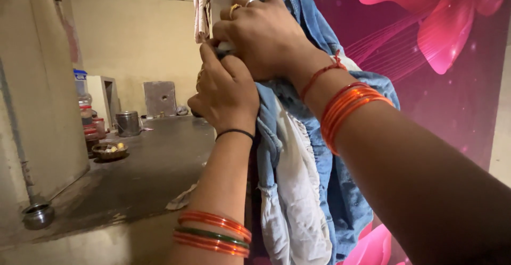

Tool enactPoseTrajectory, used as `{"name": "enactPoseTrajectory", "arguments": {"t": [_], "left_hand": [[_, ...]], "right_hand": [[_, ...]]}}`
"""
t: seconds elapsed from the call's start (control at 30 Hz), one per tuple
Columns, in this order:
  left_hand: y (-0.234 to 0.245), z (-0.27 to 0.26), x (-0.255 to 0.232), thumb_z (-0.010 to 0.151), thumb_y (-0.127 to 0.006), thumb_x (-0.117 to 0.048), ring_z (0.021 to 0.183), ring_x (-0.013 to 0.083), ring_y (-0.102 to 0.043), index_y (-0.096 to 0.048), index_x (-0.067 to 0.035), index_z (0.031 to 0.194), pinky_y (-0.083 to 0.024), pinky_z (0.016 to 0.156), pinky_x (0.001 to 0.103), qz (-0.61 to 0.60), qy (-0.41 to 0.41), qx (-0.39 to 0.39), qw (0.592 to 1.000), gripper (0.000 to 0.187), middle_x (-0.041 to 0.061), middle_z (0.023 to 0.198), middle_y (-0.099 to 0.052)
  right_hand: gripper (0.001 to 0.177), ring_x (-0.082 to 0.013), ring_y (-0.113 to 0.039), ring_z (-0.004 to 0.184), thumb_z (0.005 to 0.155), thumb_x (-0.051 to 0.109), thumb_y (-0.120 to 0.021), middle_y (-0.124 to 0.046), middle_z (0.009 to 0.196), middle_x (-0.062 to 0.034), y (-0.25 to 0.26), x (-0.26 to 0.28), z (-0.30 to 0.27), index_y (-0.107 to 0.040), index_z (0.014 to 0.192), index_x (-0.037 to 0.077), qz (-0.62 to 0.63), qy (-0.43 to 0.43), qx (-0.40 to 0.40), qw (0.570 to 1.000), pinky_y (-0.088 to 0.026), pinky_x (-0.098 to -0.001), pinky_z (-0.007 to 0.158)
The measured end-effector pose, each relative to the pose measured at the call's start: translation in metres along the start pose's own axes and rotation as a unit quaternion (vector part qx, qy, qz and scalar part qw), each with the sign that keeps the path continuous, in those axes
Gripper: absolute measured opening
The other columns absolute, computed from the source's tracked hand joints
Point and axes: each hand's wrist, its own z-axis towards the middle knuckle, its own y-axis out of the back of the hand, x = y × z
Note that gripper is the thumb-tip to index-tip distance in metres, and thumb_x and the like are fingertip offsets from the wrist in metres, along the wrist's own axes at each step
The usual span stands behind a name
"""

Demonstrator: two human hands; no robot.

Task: The person wipes a large pink floral poster on a wall using a blue and white cloth. They scrub the edges and surface of the poster with both hands, moving the cloth across different areas to clean it.

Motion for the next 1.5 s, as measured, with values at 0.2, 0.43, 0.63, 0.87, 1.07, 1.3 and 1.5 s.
{"name": "enactPoseTrajectory", "arguments": {"t": [0.2,0.43,0.63,0.87,1.07,1.3,1.5], "left_hand": [[0.006,-0.013,0.006,0.092,-0.036,-0.029,0.096,0.0389,-0.071,-0.060,-0.017,0.127,-0.048,0.083,0.058,-0.027,0.013,0.012,0.999,0.044,0.013,0.110,-0.077],[0.013,-0.028,0.011,0.089,-0.035,-0.027,0.094,0.0388,-0.071,-0.058,-0.018,0.130,-0.045,0.082,0.059,-0.003,0.030,0.029,0.999,0.048,0.013,0.107,-0.077],[0.017,-0.041,0.018,0.090,-0.035,-0.027,0.097,0.0373,-0.071,-0.058,-0.017,0.132,-0.044,0.089,0.057,-0.004,0.018,0.025,1.000,0.049,0.013,0.107,-0.077],[0.020,-0.056,0.027,0.090,-0.037,-0.028,0.099,0.0391,-0.070,-0.059,-0.015,0.131,-0.045,0.085,0.057,-0.014,0.014,0.015,1.000,0.048,0.015,0.111,-0.076],[0.027,-0.069,0.035,0.093,-0.038,-0.028,0.091,0.0413,-0.071,-0.058,-0.013,0.134,-0.051,0.079,0.054,-0.016,0.013,0.024,1.000,0.049,0.019,0.102,-0.076],[0.032,-0.083,0.041,0.094,-0.039,-0.027,0.088,0.0419,-0.071,-0.059,-0.011,0.133,-0.051,0.078,0.055,-0.025,0.001,0.017,1.000,0.047,0.020,0.097,-0.076],[0.039,-0.093,0.043,0.094,-0.039,-0.026,0.089,0.0418,-0.072,-0.060,-0.012,0.131,-0.052,0.079,0.055,-0.032,0.017,0.027,0.999,0.045,0.019,0.097,-0.076]], "right_hand": [[0.023,-0.0276,-0.065,0.105,0.081,0.027,-0.071,-0.068,0.085,-0.0028,0.004,0.015,-0.006,-0.078,0.101,0.021,0.002,-0.010,0.025,1.000,-0.018,-0.0626,0.117],[0.015,-0.0275,-0.065,0.106,0.083,0.028,-0.070,-0.067,0.082,-0.0022,0.010,0.032,-0.012,-0.076,0.094,0.019,0.006,-0.029,0.048,0.998,-0.016,-0.0635,0.119],[0.015,-0.0264,-0.066,0.106,0.084,0.028,-0.070,-0.067,0.082,-0.0023,0.012,0.043,-0.019,-0.075,0.092,0.017,0.013,-0.032,0.055,0.998,-0.015,-0.0641,0.120],[0.018,-0.0263,-0.066,0.105,0.080,0.030,-0.071,-0.068,0.086,-0.0024,0.014,0.056,-0.028,-0.075,0.094,0.017,0.038,-0.037,0.060,0.997,-0.014,-0.0641,0.120],[0.019,-0.0252,-0.066,0.103,0.080,0.030,-0.071,-0.067,0.084,-0.0016,0.015,0.068,-0.037,-0.074,0.093,0.016,0.039,-0.027,0.052,0.998,-0.016,-0.0650,0.120],[0.022,-0.0255,-0.066,0.099,0.077,0.031,-0.070,-0.065,0.081,-0.0021,0.016,0.079,-0.044,-0.074,0.093,0.017,0.054,-0.021,0.055,0.997,-0.018,-0.0659,0.119],[0.018,-0.0255,-0.066,0.100,0.082,0.031,-0.068,-0.065,0.083,-0.0024,0.017,0.089,-0.051,-0.071,0.090,0.016,0.046,-0.013,0.044,0.998,-0.019,-0.0665,0.119]]}}
